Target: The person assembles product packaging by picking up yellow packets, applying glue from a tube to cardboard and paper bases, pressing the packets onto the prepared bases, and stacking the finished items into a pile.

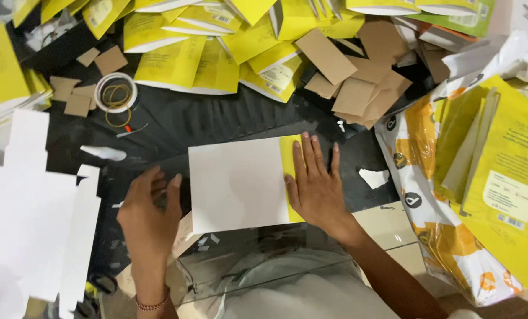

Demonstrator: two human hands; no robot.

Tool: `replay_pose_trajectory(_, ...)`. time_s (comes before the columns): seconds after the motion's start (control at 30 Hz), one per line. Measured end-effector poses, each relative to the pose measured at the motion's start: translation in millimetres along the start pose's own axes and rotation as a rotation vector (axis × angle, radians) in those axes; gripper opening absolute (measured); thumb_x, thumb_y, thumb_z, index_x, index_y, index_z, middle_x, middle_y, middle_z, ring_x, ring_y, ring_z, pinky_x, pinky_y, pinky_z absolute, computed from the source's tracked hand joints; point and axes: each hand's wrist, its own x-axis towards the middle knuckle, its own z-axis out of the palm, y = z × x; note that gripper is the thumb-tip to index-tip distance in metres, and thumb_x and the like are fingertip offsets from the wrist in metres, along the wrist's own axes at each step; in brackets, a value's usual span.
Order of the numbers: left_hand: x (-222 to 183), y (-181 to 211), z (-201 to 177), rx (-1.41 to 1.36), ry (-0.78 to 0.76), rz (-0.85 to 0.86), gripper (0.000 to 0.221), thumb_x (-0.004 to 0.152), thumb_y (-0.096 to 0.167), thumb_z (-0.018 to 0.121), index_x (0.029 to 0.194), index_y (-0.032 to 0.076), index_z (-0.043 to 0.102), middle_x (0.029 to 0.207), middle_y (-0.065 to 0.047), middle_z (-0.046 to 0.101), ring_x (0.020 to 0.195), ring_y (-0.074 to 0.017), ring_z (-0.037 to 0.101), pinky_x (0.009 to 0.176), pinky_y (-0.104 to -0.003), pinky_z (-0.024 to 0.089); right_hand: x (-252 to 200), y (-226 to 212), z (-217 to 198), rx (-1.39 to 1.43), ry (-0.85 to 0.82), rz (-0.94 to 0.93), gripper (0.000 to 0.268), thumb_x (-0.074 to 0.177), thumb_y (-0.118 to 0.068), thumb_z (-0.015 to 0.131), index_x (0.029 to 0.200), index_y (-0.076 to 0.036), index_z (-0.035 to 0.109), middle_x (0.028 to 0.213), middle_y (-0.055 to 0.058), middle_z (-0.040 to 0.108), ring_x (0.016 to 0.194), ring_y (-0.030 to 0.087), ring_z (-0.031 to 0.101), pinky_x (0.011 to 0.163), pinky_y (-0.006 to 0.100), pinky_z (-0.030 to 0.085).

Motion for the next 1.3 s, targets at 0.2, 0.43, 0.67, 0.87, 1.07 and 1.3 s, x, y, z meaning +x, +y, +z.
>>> replay_pose_trajectory(0.2, -48, -9, -17, 0.024, -0.354, -0.216, 0.018, 0.096, 0.023, 0.073, 0.092, 0.006, 0.067, 0.078, -0.007, 0.068, 0.066, -0.0174, 0.067, 0.057, -0.030, 0.055, 4, 0, -21, 0.163, -0.002, 0.019, 0.077, 0.101, -0.047, 0.047, 0.158, 0.003, 0.031, 0.168, 0.024, 0.027, 0.156, 0.041, 0.023, 0.123, 0.064, 0.013)
replay_pose_trajectory(0.43, -117, -51, -39, 0.349, -0.548, -0.389, 0.063, 0.090, 0.041, 0.066, 0.143, 0.009, 0.053, 0.140, -0.012, 0.055, 0.129, -0.0343, 0.053, 0.101, -0.057, 0.049, 3, 5, -24, 0.503, 0.038, 0.024, 0.070, 0.100, -0.036, 0.032, 0.160, -0.001, 0.026, 0.170, 0.021, 0.024, 0.159, 0.041, 0.021, 0.127, 0.064, 0.007)
replay_pose_trajectory(0.67, -136, -93, -67, 0.213, -0.764, -0.597, 0.013, 0.084, 0.033, 0.074, 0.087, 0.021, 0.077, 0.084, 0.002, 0.080, 0.065, -0.0148, 0.076, 0.067, -0.033, 0.055, -9, 27, -34, 0.762, -0.035, -0.099, 0.061, 0.098, -0.004, 0.040, 0.158, 0.002, 0.028, 0.170, 0.021, 0.025, 0.160, 0.038, 0.021, 0.132, 0.057, 0.006)
replay_pose_trajectory(0.87, -104, -53, -90, 0.107, -0.827, -0.422, 0.039, 0.087, 0.052, 0.059, 0.123, 0.041, 0.068, 0.130, 0.008, 0.075, 0.080, -0.0163, 0.090, 0.072, -0.033, 0.080, -11, 27, -53, 0.572, -0.150, -0.247, 0.059, 0.108, -0.031, 0.037, 0.159, -0.001, 0.028, 0.169, 0.019, 0.026, 0.158, 0.029, 0.028, 0.130, 0.057, 0.010)
replay_pose_trajectory(1.07, 1, 80, 15, -0.475, -0.729, -0.328, 0.058, 0.098, 0.012, 0.060, 0.152, -0.001, 0.043, 0.094, -0.030, 0.076, 0.080, -0.0420, 0.077, 0.071, -0.051, 0.061, -14, 31, -36, 0.528, -0.132, -0.266, 0.062, 0.100, -0.021, 0.055, 0.156, 0.002, 0.038, 0.167, 0.024, 0.029, 0.154, 0.037, 0.027, 0.123, 0.062, 0.005)
replay_pose_trajectory(1.3, 3, 91, 75, -0.465, -0.691, -0.134, 0.056, 0.101, 0.010, 0.055, 0.153, -0.006, 0.042, 0.084, -0.027, 0.072, 0.073, -0.0343, 0.072, 0.065, -0.045, 0.059, -16, 30, -34, 0.491, -0.088, -0.265, 0.059, 0.102, -0.021, 0.052, 0.156, -0.001, 0.040, 0.167, 0.020, 0.032, 0.154, 0.033, 0.029, 0.124, 0.060, 0.007)
